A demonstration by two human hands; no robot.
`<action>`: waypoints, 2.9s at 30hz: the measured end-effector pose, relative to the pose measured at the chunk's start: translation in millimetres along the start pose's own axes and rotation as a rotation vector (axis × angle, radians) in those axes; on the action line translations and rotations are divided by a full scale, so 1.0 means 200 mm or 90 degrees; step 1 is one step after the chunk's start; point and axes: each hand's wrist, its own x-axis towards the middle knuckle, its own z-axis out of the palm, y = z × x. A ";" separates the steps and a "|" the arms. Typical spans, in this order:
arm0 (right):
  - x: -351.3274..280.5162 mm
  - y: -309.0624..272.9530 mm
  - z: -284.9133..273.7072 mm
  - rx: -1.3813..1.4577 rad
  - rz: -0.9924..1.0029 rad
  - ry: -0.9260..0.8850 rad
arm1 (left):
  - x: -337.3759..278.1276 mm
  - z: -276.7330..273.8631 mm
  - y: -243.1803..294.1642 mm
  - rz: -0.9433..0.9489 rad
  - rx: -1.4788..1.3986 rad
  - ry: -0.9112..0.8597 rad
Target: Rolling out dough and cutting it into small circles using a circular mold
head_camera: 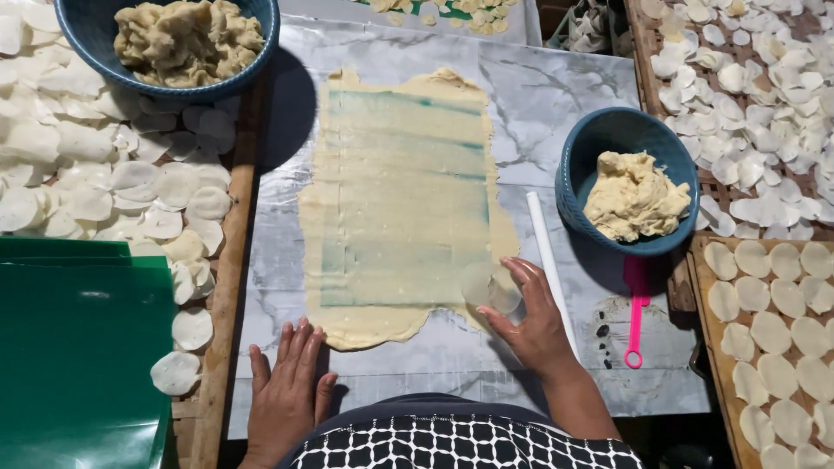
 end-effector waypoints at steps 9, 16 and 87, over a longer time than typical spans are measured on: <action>0.03 0.01 0.04 -0.003 0.035 -0.037 | 0.01 -0.01 0.01 -0.011 -0.002 -0.006; 0.06 0.02 0.07 -0.023 0.037 -0.047 | 0.01 -0.01 0.00 -0.016 -0.009 -0.025; 0.43 -0.05 -0.08 -0.048 0.143 -0.234 | 0.01 0.09 -0.02 -0.096 0.042 0.007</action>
